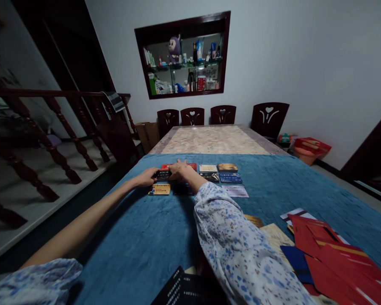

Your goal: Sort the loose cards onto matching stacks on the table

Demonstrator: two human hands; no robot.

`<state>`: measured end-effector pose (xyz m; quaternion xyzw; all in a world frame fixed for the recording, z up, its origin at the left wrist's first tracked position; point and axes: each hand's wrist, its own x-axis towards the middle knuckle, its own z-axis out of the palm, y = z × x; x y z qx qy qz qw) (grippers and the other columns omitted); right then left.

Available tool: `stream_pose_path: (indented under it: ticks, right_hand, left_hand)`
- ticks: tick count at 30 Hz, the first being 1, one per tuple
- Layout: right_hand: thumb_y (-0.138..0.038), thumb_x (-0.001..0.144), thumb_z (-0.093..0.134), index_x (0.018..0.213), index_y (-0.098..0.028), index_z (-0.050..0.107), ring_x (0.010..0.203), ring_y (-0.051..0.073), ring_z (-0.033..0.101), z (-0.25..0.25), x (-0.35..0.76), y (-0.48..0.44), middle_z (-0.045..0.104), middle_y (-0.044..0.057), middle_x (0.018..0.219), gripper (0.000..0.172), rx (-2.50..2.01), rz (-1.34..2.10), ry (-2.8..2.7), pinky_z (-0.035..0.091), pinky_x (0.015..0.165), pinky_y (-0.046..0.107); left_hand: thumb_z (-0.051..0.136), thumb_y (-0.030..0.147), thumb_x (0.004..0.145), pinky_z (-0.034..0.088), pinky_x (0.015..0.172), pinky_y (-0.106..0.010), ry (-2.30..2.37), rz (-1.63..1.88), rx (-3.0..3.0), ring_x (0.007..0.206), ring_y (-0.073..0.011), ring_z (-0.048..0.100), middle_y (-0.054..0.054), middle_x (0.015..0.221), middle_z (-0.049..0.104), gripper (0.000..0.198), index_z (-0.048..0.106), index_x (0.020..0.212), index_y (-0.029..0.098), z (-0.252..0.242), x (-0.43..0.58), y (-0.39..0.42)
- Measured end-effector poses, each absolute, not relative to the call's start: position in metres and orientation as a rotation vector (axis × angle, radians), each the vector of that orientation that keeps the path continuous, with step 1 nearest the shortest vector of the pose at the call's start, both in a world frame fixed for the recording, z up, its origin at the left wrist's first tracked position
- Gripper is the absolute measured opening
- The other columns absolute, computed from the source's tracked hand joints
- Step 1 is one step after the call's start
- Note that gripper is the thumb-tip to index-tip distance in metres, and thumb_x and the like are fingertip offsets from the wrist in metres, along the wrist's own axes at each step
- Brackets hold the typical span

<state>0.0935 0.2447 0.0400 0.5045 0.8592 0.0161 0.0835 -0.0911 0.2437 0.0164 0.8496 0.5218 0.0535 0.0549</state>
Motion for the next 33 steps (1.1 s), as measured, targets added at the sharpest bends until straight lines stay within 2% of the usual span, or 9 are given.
stream_pose_path:
  ticks: [5,18,23,33]
  right_hand:
    - [-0.042,0.078,0.066,0.122,-0.019,0.066,0.128,0.039,0.048,0.036,0.091,0.247,0.065,0.017,0.128,0.05,1.516,0.01,2.568,0.04,0.104,0.06]
    - [-0.029,0.076,0.067,0.116,-0.017,0.069,0.125,0.036,0.052,0.04,0.087,0.247,0.07,0.017,0.12,0.042,1.55,-0.013,2.535,0.044,0.101,0.054]
    - [-0.034,0.075,0.069,0.12,-0.018,0.067,0.128,0.037,0.049,0.041,0.09,0.246,0.066,0.017,0.127,0.047,1.538,0.008,2.551,0.043,0.103,0.053]
    - [-0.048,0.079,0.068,0.121,-0.02,0.066,0.128,0.038,0.047,0.049,0.104,0.239,0.063,0.016,0.132,0.05,1.502,0.086,2.595,0.044,0.1,0.052]
  left_hand:
    - [0.054,0.009,0.068,0.052,0.094,-0.034,1.523,0.175,2.566,0.104,-0.0267,0.064,-0.005,0.103,0.072,0.04,0.068,0.104,0.017,0.018,-0.092,0.246]
    - [0.055,0.01,0.067,0.049,0.099,-0.037,1.442,0.093,2.601,0.107,-0.0267,0.062,-0.009,0.113,0.068,0.053,0.062,0.119,0.014,0.013,-0.095,0.258]
    - [0.056,0.01,0.066,0.047,0.101,-0.037,1.483,0.103,2.59,0.109,-0.026,0.061,-0.009,0.115,0.066,0.061,0.057,0.127,0.014,0.009,-0.097,0.263]
    - [0.056,0.016,0.068,0.043,0.108,-0.039,1.493,0.176,2.61,0.119,-0.0282,0.056,-0.012,0.125,0.061,0.065,0.052,0.133,0.013,0.011,-0.105,0.257]
